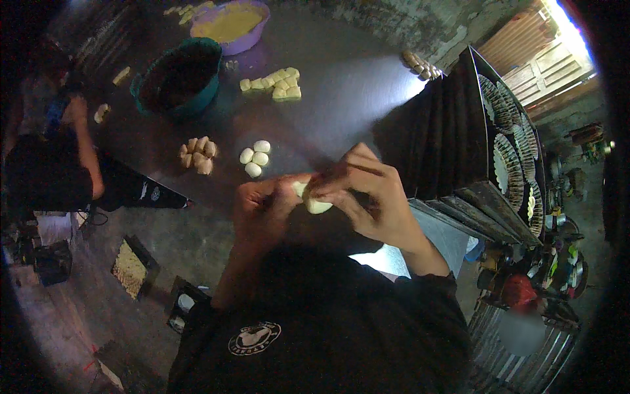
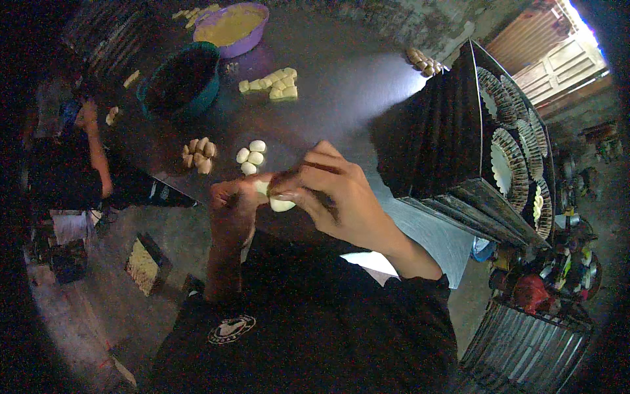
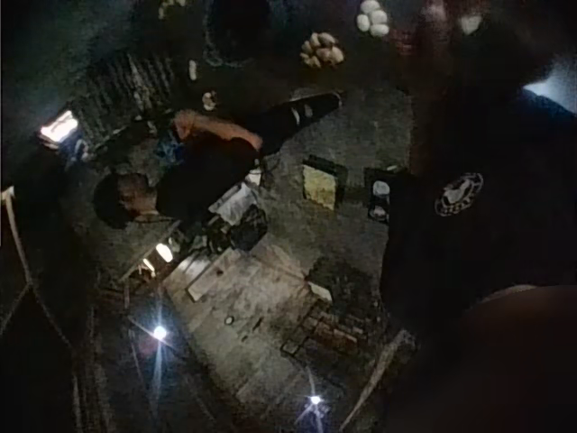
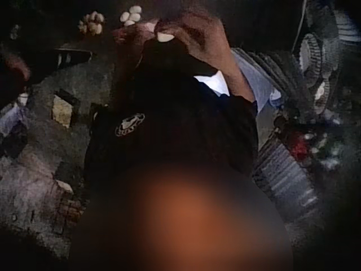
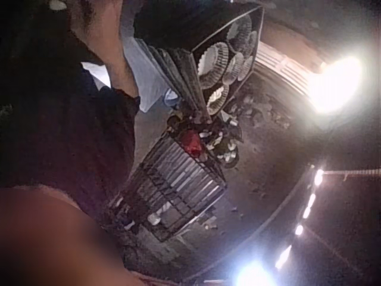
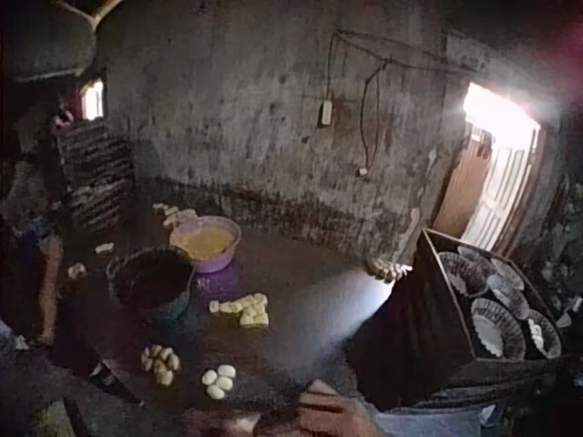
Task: The person shapes small pieces of dough by hand, dips them into a bowl containing a yellow liquid, and then places them into paper liners arranged on a large metal tray.
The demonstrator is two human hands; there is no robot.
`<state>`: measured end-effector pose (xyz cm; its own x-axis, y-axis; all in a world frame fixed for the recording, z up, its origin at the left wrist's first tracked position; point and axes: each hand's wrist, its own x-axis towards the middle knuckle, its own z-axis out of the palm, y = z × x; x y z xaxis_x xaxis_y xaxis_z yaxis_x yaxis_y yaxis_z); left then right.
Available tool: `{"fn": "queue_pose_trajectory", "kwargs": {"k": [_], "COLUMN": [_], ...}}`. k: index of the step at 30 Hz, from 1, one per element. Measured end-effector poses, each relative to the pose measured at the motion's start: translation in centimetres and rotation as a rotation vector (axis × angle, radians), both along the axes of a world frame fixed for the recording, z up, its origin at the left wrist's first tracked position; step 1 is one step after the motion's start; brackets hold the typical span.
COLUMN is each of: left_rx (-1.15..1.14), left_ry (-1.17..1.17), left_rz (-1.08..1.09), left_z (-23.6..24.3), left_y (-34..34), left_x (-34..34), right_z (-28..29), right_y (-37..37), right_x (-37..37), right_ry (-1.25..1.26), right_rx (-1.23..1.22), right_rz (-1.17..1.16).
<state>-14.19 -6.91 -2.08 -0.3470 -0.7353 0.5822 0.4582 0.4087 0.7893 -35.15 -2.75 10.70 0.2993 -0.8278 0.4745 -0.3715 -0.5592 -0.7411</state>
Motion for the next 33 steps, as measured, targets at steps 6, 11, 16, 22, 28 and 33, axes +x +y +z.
{"fn": "queue_pose_trajectory", "kwargs": {"k": [6,11,16,22,28,33], "left_rx": [0.161,0.443,0.731,0.677,0.151,-0.052], "left_ry": [-0.097,-0.053,0.102,0.092,-0.681,-0.747], "left_rz": [0.020,0.033,-0.036,-0.121,0.304,0.380], "left_z": [-1.6,-6.3,-11.3,-11.5,-17.7,-18.9], "left_y": [-0.8,-2.5,-2.2,-3.7,-7.6,-10.7], "left_x": [1.6,3.6,6.7,9.6,10.5,10.1], "right_z": [-0.6,-1.4,-6.4,-16.4,-21.7,-24.2], "right_y": [-1.8,-3.7,-5.4,-4.4,-7.6,-9.5], "right_x": [2.1,4.9,8.5,13.7,12.3,12.3], "right_ry": [-0.260,-0.009,0.144,-0.661,-0.020,0.014], "right_rx": [0.096,0.046,0.109,0.880,0.675,0.625], "right_rz": [-0.039,0.032,-0.148,-0.200,-0.687,-0.696]}}
